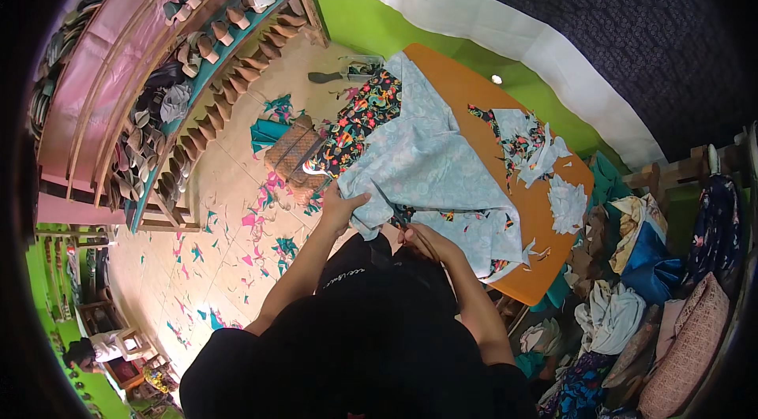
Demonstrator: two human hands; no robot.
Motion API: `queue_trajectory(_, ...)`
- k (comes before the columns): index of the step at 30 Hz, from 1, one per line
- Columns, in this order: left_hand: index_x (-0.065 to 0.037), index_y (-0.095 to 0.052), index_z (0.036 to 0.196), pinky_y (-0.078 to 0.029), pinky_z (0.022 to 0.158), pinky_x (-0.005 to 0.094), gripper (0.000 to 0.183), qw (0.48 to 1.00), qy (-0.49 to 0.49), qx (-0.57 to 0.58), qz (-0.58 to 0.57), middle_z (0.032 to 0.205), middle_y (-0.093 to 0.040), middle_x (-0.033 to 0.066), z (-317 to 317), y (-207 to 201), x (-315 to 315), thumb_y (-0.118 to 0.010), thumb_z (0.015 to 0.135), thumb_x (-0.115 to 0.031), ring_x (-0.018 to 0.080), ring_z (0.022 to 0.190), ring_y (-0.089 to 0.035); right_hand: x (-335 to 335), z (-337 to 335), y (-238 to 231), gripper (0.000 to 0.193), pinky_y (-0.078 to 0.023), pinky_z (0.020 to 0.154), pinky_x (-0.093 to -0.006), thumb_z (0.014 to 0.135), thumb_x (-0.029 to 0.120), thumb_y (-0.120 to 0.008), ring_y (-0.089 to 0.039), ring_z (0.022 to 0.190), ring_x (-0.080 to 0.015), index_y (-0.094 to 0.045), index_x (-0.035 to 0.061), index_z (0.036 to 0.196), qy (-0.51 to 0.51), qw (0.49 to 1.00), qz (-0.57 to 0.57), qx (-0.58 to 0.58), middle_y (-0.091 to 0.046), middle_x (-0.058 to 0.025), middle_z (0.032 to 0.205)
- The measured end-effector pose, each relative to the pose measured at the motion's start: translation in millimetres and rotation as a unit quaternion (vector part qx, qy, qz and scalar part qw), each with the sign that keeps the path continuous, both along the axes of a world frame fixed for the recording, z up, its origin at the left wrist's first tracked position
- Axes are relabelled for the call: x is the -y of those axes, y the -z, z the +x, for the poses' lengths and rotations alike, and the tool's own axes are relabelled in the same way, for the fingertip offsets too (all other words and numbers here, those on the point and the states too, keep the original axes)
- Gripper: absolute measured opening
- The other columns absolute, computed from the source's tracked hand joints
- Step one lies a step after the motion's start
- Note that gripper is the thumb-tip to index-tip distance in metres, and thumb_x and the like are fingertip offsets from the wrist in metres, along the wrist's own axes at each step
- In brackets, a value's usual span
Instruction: Cutting out shoe component patterns from a floral print fabric using scissors.
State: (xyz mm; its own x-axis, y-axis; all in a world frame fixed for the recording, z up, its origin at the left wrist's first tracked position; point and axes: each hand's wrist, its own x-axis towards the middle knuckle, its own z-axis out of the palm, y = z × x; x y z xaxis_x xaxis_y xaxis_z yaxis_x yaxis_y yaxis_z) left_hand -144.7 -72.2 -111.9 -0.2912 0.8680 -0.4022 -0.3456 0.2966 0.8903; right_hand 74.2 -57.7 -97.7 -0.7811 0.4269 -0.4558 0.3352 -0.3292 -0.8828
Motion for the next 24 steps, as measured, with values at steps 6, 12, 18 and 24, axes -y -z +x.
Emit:
queue_trajectory(6,0.003,-0.04,0.109,-0.045,0.079,0.0324,0.055,1.0,0.004,0.003,0.0,0.103,-0.052,0.0123,-2,-1,2,-0.066,0.061,0.009,0.0209,0.092,-0.053,-1,0,-1,0.073,-0.035,0.049,-0.0246,0.067,0.075,-0.033,-0.042,0.054,-0.0119,-0.047,0.003,0.069,0.002,0.999,0.051,0.002,-0.043,-0.0012,0.06)
queue_trajectory(12,0.004,-0.04,0.109,-0.045,0.079,0.0326,0.055,1.0,0.004,0.01,0.019,0.103,-0.052,0.0121,1,0,4,-0.066,0.061,0.009,0.0205,0.092,-0.054,2,-5,-8,0.086,-0.025,0.043,-0.0184,0.052,0.084,-0.034,-0.033,0.051,-0.0063,-0.045,0.0049,0.084,0.003,0.999,0.017,0.038,-0.037,0.0033,0.062)
queue_trajectory(18,0.002,-0.042,0.105,-0.046,0.075,0.0306,0.056,1.0,-0.003,0.008,-0.011,0.097,-0.053,0.0116,12,-5,5,-0.071,0.056,0.004,0.0193,0.086,-0.054,0,-6,12,0.087,-0.024,0.046,-0.0173,0.05,0.084,-0.039,-0.031,0.054,-0.0055,-0.044,0.0079,0.092,0.003,0.999,-0.052,0.009,-0.036,0.005,0.068)
queue_trajectory(24,0.001,-0.04,0.106,-0.046,0.076,0.031,0.062,1.0,0.001,-0.014,-0.018,0.099,-0.052,0.0112,7,4,8,-0.071,0.053,0.005,0.0203,0.089,-0.054,0,-4,4,0.086,-0.023,0.046,-0.0174,0.049,0.084,-0.039,-0.028,0.054,-0.005,-0.045,0.0093,0.092,-0.011,0.996,-0.085,0.009,-0.033,0.006,0.067)
